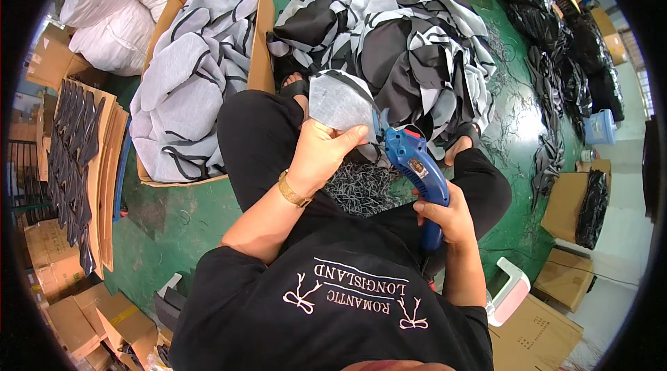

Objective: Trimming the edges of fabric or foam pieces using an electric cutter.

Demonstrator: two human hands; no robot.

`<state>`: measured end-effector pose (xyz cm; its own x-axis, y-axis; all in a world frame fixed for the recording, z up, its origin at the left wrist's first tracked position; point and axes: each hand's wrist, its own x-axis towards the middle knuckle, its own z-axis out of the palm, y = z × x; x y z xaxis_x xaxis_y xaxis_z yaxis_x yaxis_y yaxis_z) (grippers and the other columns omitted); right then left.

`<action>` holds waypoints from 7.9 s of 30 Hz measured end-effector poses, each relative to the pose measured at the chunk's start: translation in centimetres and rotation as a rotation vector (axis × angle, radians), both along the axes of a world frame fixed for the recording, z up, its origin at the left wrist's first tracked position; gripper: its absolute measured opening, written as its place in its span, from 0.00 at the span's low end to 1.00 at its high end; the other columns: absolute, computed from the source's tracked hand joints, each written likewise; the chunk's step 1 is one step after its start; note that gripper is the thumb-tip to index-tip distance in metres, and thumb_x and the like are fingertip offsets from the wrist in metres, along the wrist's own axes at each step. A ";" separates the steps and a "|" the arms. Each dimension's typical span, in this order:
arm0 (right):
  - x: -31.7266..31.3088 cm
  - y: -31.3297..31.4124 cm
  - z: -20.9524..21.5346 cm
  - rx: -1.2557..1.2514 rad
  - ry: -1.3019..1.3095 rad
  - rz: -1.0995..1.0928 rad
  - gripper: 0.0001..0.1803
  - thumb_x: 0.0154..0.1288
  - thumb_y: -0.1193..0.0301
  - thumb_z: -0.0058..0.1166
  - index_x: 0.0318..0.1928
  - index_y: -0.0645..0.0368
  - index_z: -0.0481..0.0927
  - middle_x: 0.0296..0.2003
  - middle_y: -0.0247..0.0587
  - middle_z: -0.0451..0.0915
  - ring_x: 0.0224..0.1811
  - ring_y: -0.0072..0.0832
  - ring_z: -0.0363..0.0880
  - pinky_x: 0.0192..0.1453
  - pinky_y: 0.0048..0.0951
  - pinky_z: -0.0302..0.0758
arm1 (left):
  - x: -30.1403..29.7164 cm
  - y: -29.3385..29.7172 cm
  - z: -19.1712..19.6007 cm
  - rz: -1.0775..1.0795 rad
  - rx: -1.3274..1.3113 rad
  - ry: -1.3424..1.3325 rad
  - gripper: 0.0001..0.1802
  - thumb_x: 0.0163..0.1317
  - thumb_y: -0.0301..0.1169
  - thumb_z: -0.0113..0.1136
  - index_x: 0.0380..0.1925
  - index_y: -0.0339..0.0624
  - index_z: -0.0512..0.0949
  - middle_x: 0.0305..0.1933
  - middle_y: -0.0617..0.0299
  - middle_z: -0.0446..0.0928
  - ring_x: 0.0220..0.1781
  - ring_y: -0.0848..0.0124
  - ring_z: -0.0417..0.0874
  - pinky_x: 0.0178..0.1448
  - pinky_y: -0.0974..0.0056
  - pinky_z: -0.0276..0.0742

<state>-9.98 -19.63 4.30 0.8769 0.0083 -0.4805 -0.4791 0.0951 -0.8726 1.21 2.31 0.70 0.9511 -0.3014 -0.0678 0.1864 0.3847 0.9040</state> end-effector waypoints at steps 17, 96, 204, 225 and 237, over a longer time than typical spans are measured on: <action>4.0 3.6 2.3 -0.532 -0.293 -0.011 0.24 0.45 0.74 0.69 0.44 0.66 0.75 0.30 0.34 0.79 0.30 0.18 0.76 0.35 0.22 0.74 | -3.4 -0.7 0.4 -0.331 -0.182 0.194 0.15 0.59 0.27 0.64 0.46 0.37 0.77 0.42 0.63 0.80 0.43 0.75 0.81 0.46 0.68 0.79; 1.3 1.1 -2.7 -0.169 -0.320 -0.046 0.26 0.41 0.73 0.70 0.44 0.65 0.76 0.32 0.35 0.77 0.32 0.19 0.73 0.39 0.24 0.73 | -4.4 -2.4 0.7 -0.320 -0.236 0.376 0.16 0.68 0.37 0.54 0.49 0.39 0.74 0.47 0.59 0.80 0.47 0.69 0.82 0.54 0.62 0.76; 0.0 -4.4 0.5 -0.126 0.105 0.303 0.21 0.43 0.82 0.60 0.43 0.67 0.77 0.33 0.38 0.79 0.26 0.21 0.75 0.28 0.24 0.75 | 2.2 2.2 2.3 -0.760 0.474 -0.284 0.09 0.48 0.28 0.59 0.21 0.34 0.69 0.16 0.65 0.66 0.21 0.82 0.62 0.25 0.70 0.64; 3.7 0.6 -1.4 -0.273 -0.268 -0.020 0.23 0.43 0.77 0.65 0.44 0.66 0.75 0.31 0.33 0.76 0.31 0.18 0.73 0.36 0.22 0.72 | -3.3 -3.5 -2.0 -0.480 -0.502 0.510 0.24 0.68 0.44 0.51 0.56 0.39 0.68 0.56 0.61 0.75 0.54 0.69 0.78 0.60 0.59 0.72; 3.0 -1.0 -2.7 -0.306 -0.250 -0.152 0.19 0.42 0.79 0.59 0.40 0.66 0.76 0.31 0.34 0.77 0.31 0.20 0.75 0.37 0.23 0.73 | 0.4 -2.1 -2.2 -0.391 -0.671 0.603 0.21 0.72 0.42 0.41 0.56 0.42 0.70 0.54 0.56 0.78 0.56 0.62 0.78 0.62 0.53 0.72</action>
